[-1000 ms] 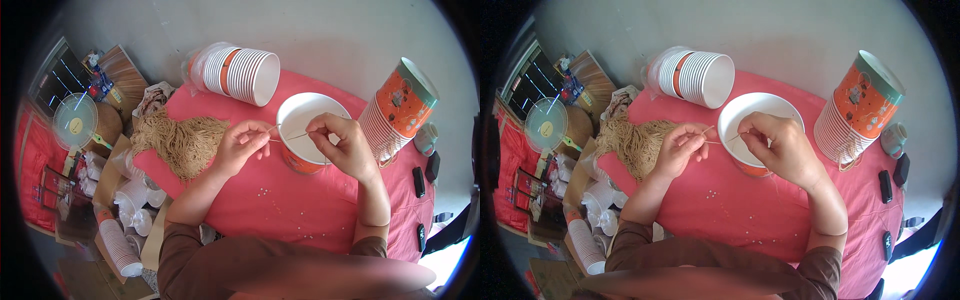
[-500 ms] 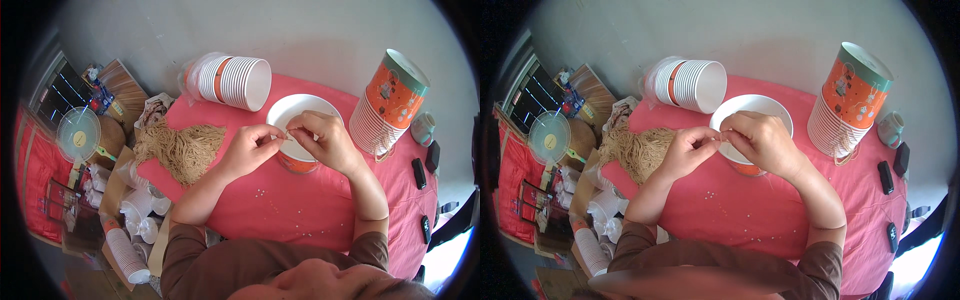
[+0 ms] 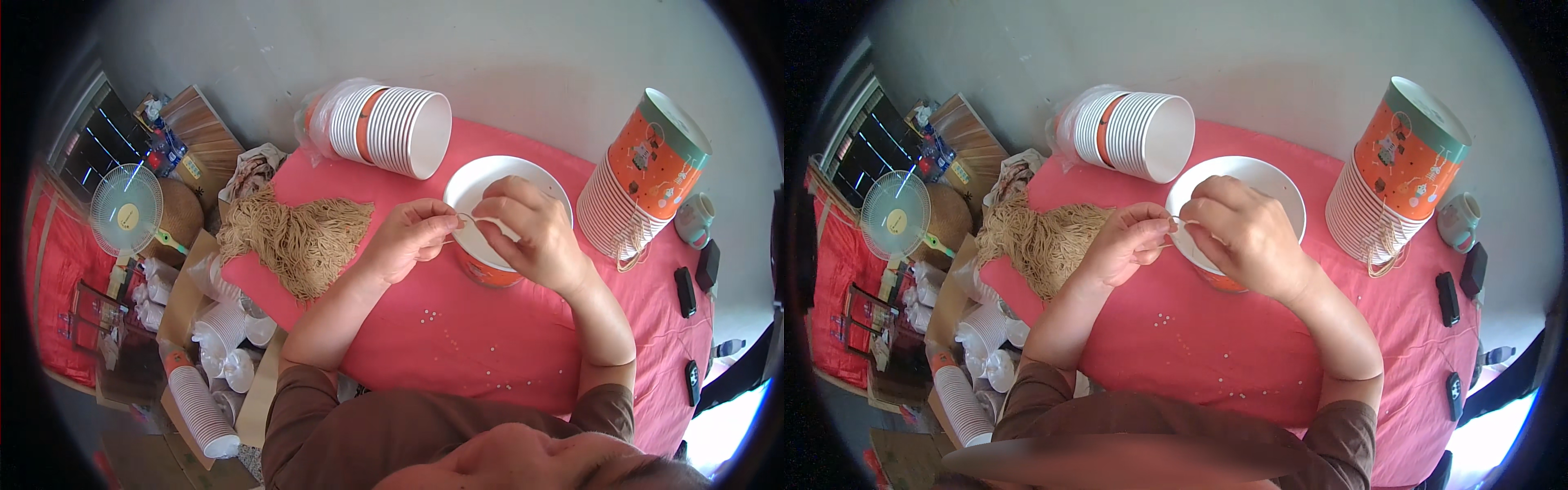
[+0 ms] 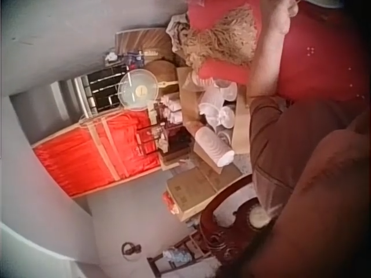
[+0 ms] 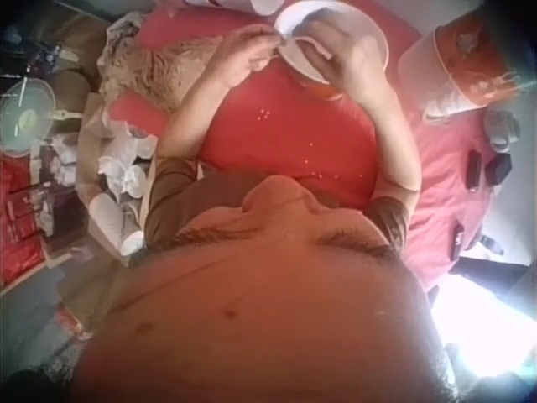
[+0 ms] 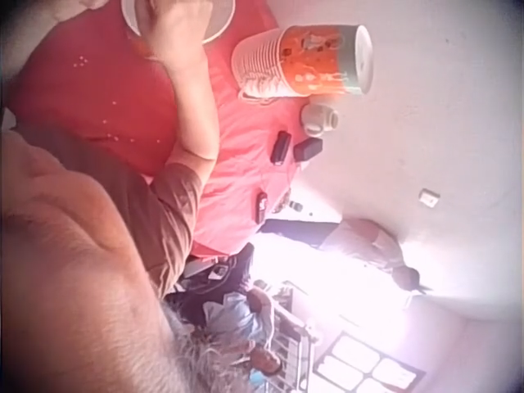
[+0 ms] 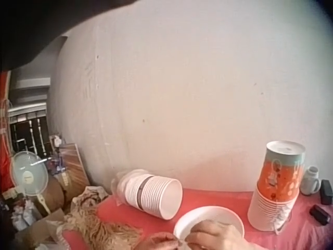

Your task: Threading elastic cords through pre-punched holes in paper buckets for final assembly.

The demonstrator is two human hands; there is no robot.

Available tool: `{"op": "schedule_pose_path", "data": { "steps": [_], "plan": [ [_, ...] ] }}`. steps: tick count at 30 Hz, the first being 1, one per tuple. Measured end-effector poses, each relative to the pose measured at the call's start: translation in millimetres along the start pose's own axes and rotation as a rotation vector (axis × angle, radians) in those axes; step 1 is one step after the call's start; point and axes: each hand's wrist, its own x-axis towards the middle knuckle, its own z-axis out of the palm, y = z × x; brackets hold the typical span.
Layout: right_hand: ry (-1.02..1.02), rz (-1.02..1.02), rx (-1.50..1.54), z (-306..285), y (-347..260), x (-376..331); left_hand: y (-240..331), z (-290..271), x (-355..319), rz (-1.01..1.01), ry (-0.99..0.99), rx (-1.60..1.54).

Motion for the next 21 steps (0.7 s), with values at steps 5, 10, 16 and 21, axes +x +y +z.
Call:
{"op": "schedule_pose_path", "data": {
  "steps": [5, 10, 16, 21],
  "plan": [
    [-0.006, -0.113, -0.040, 8.3, -2.4, 0.9, -2.9, -1.3, 0.6, 0.007, -0.009, 0.011],
    [-0.015, -0.123, -0.094, 4.8, -1.4, 2.1, 0.8, 4.3, -1.6, 0.031, -0.018, 0.108],
    [0.048, -0.026, -0.069, -6.2, 7.0, 5.8, 3.7, 5.4, -5.4, 0.180, 0.065, 0.403],
    [0.009, 0.024, 0.030, -3.8, 4.2, 3.5, 2.0, 3.2, -5.7, 0.143, 0.054, 0.327]
  ]
}}
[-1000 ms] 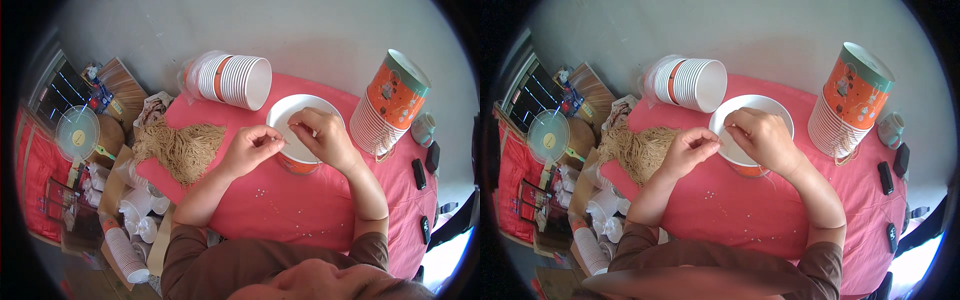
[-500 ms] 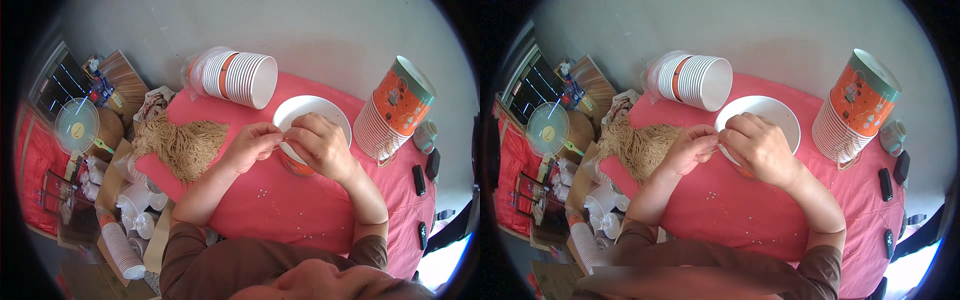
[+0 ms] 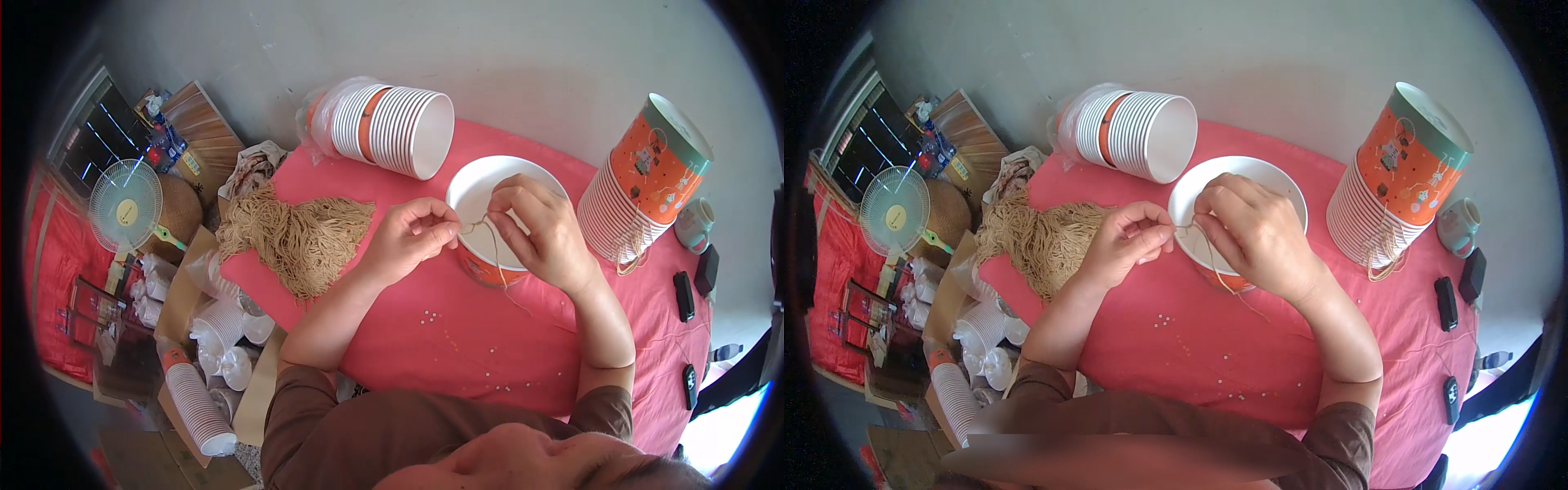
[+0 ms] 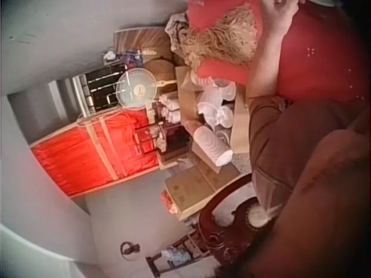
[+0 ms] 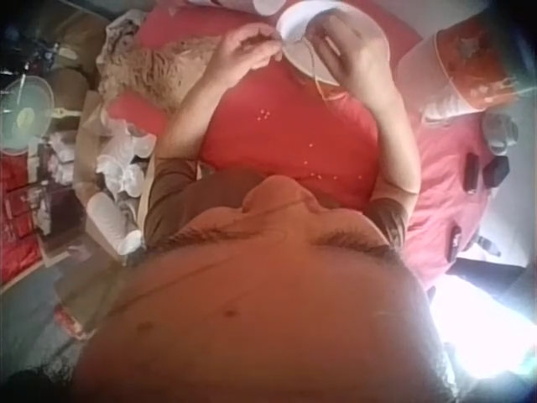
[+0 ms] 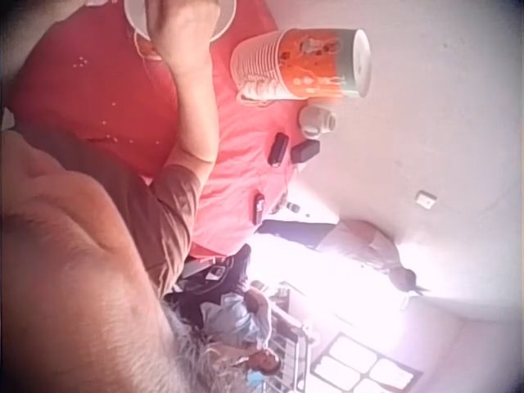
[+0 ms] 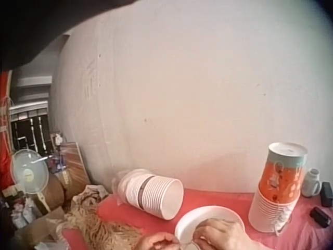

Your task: Threading elastic cords through pre-punched holes in paper buckets for final assembly.

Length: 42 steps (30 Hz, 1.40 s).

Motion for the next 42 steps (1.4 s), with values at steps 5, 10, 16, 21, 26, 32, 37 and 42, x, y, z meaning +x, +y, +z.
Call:
{"op": "schedule_pose_path", "data": {
  "steps": [5, 10, 16, 21, 26, 32, 37, 42],
  "plan": [
    [-0.027, -0.006, 0.055, 7.3, -5.0, -0.6, 1.7, 5.6, -1.1, -0.045, -0.034, -0.178],
    [-0.082, 0.022, 0.091, 10.7, -7.7, -2.3, 0.2, 8.3, -2.5, -0.055, -0.049, -0.185],
    [-0.066, 0.012, 0.048, 13.3, -6.1, -2.8, -1.1, 8.3, -2.0, -0.024, -0.069, -0.123],
    [-0.047, 0.014, 0.049, 15.7, -7.2, -2.0, -3.0, 6.1, -3.0, -0.030, -0.081, -0.147],
    [-0.046, 0.010, 0.067, 17.6, -5.9, -3.0, -4.7, 14.6, -3.0, 0.047, -0.007, -0.086],
    [-0.129, 0.083, 0.136, 14.3, -5.4, -4.8, -11.1, 10.7, -4.0, 0.102, 0.009, 0.082],
    [-0.207, 0.163, 0.171, 10.2, -7.6, -5.0, -13.8, 18.7, -3.7, 0.324, 0.077, 0.255],
    [-0.285, 0.306, 0.286, 8.4, -7.7, -6.8, -10.5, 21.9, -1.4, 0.552, 0.121, 0.477]
  ]
}}
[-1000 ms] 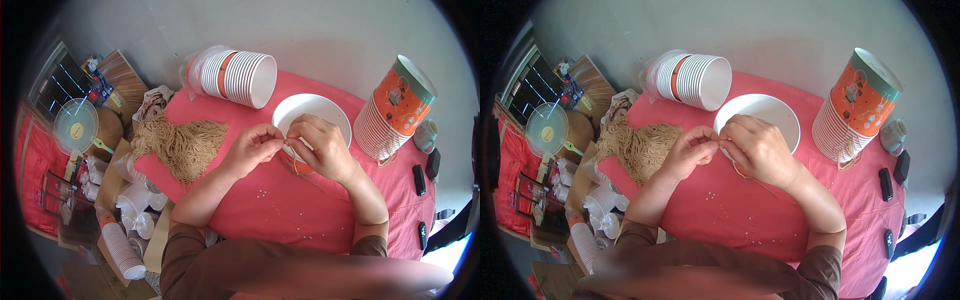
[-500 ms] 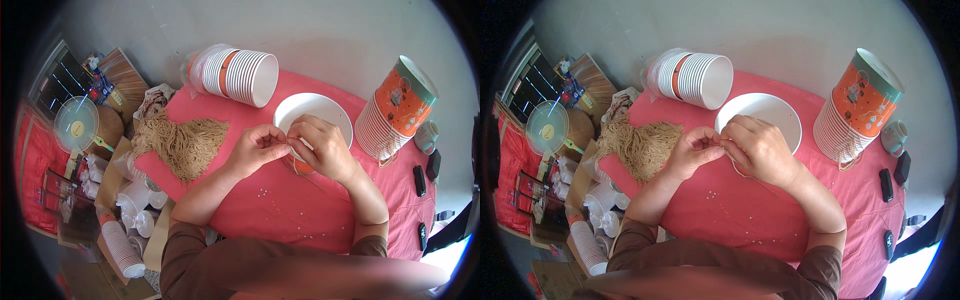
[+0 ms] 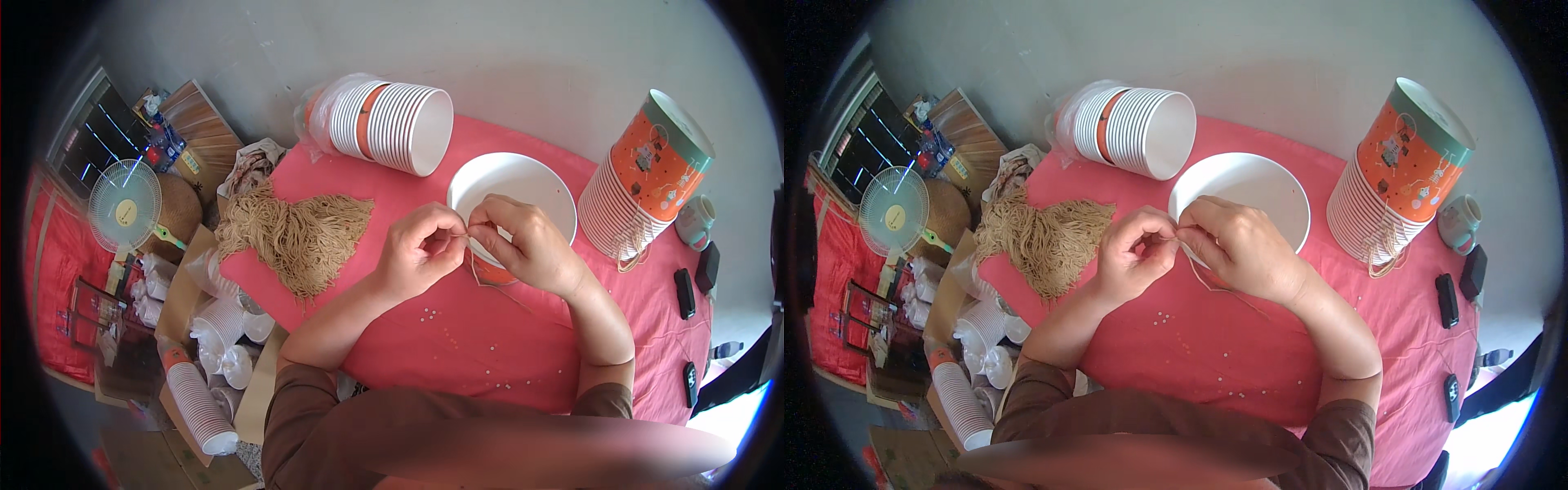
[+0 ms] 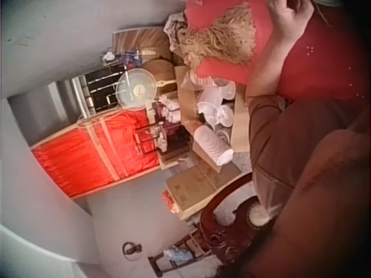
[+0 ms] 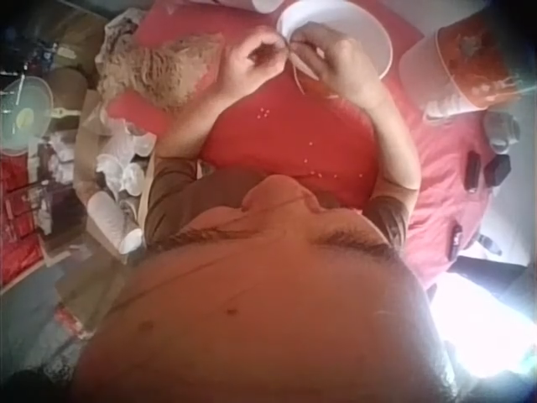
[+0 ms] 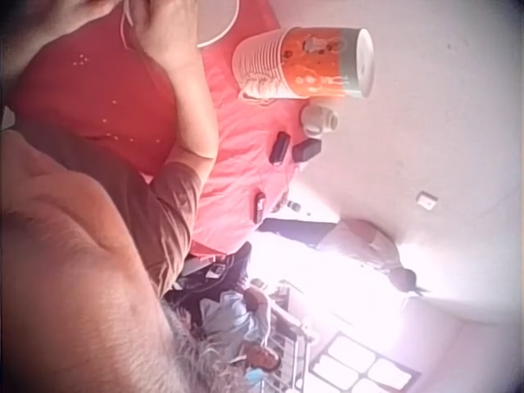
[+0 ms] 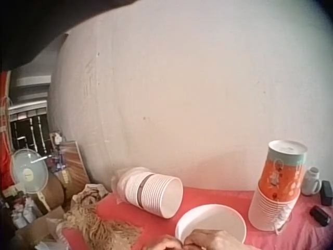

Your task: Threading elastic cords through pre-punched holes in paper buckets for final assembly.

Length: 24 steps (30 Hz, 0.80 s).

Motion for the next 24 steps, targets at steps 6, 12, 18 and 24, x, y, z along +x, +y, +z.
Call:
{"op": "schedule_pose_path", "data": {
  "steps": [6, 12, 18, 24],
  "plan": [
    [-0.070, 0.089, 0.125, -5.7, -1.1, 0.5, 0.5, -0.3, -0.4, 0.105, 0.021, 0.071],
    [-0.100, 0.198, 0.232, -9.0, -2.3, 1.3, -3.6, -1.9, -2.9, 0.076, -0.011, -0.032],
    [-0.086, 0.256, 0.094, -8.4, -6.3, 1.2, -4.0, -1.1, -9.2, -0.188, -0.041, -0.256],
    [0.179, -0.193, -0.077, 8.1, -7.0, 0.4, -5.0, -5.6, -3.1, -0.503, -0.011, -0.605]
  ]
}}
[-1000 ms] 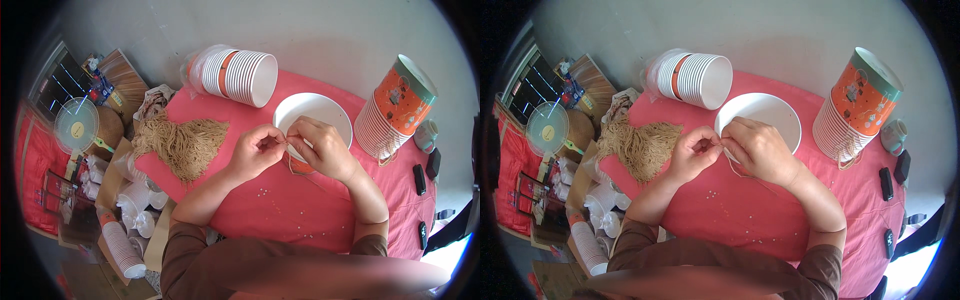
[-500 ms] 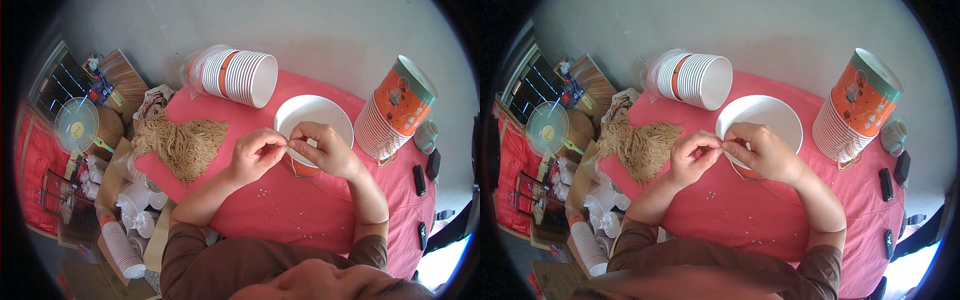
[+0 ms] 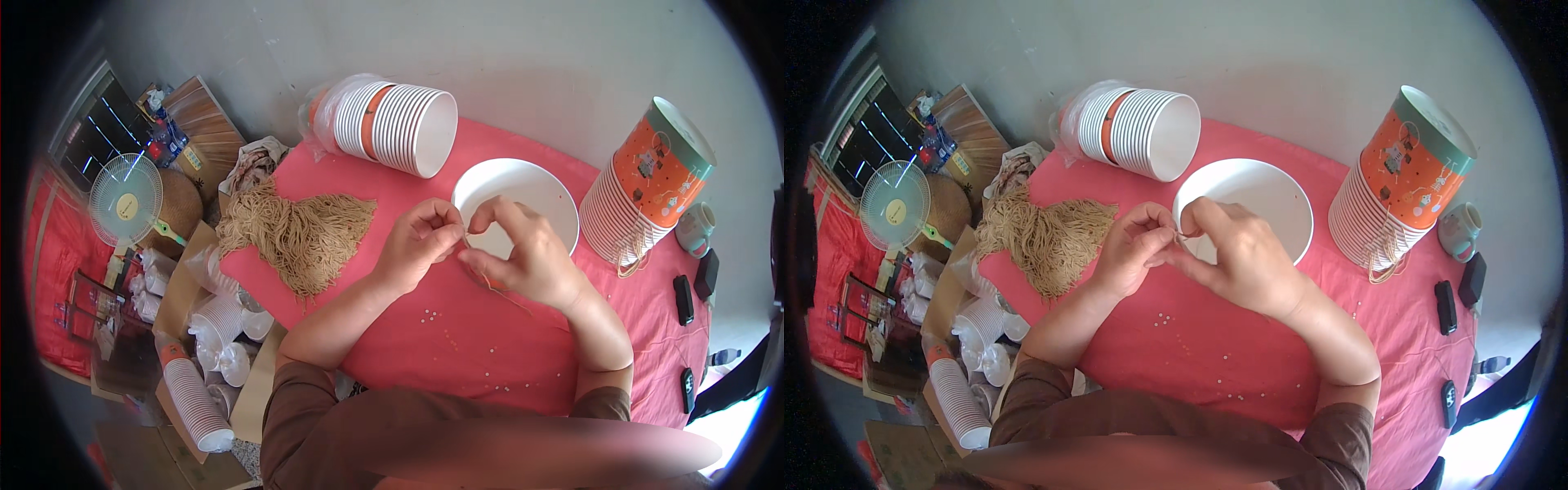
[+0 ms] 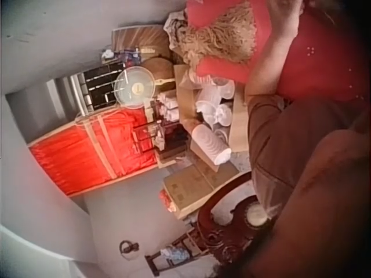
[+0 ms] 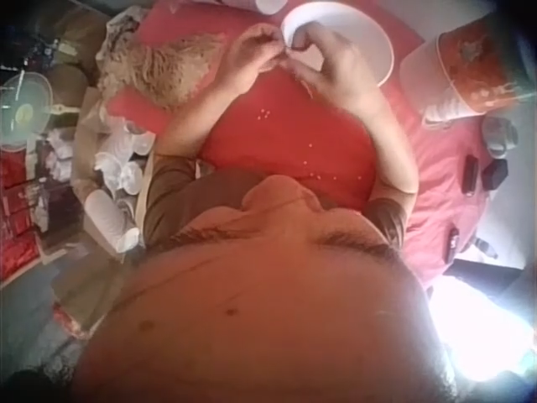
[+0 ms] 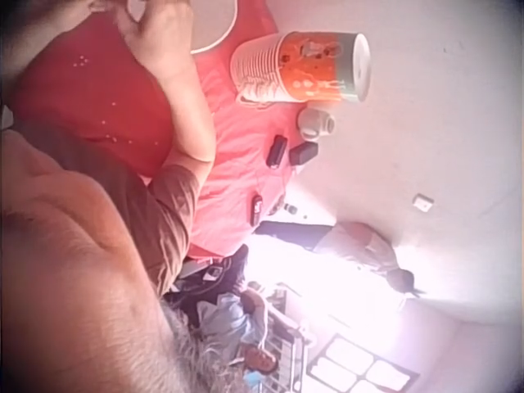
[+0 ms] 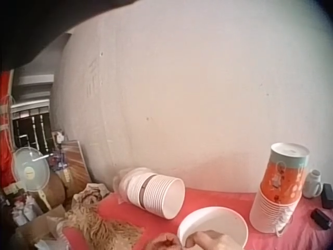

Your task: Threading elastic cords through pre-punched holes in paper buckets for final assembly.

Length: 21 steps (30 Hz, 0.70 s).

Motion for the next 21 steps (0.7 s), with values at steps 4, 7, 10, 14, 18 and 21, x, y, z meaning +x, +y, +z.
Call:
{"op": "schedule_pose_path", "data": {
  "steps": [4, 7, 10, 14, 18, 21],
  "plan": [
    [-0.008, -0.039, -0.059, 6.4, -2.9, -2.8, 4.2, 0.8, -2.4, -0.104, -0.032, -0.123],
    [0.019, -0.086, -0.066, 3.7, 1.3, 0.6, 4.0, -1.7, -0.4, -0.150, -0.057, -0.211],
    [0.032, -0.093, -0.064, 3.2, 3.8, 1.8, 4.3, -2.8, 1.0, -0.189, -0.084, -0.296],
    [0.044, -0.071, -0.041, 3.5, 5.2, 0.8, 4.2, -5.3, 0.7, -0.231, -0.099, -0.372],
    [0.054, -0.045, 0.000, 2.8, 4.9, 0.6, 3.5, -7.4, -0.6, -0.252, -0.081, -0.389],
    [0.059, -0.037, 0.003, 2.0, 3.7, 1.1, 0.6, -8.7, -0.1, -0.233, -0.101, -0.417]
  ]
}}
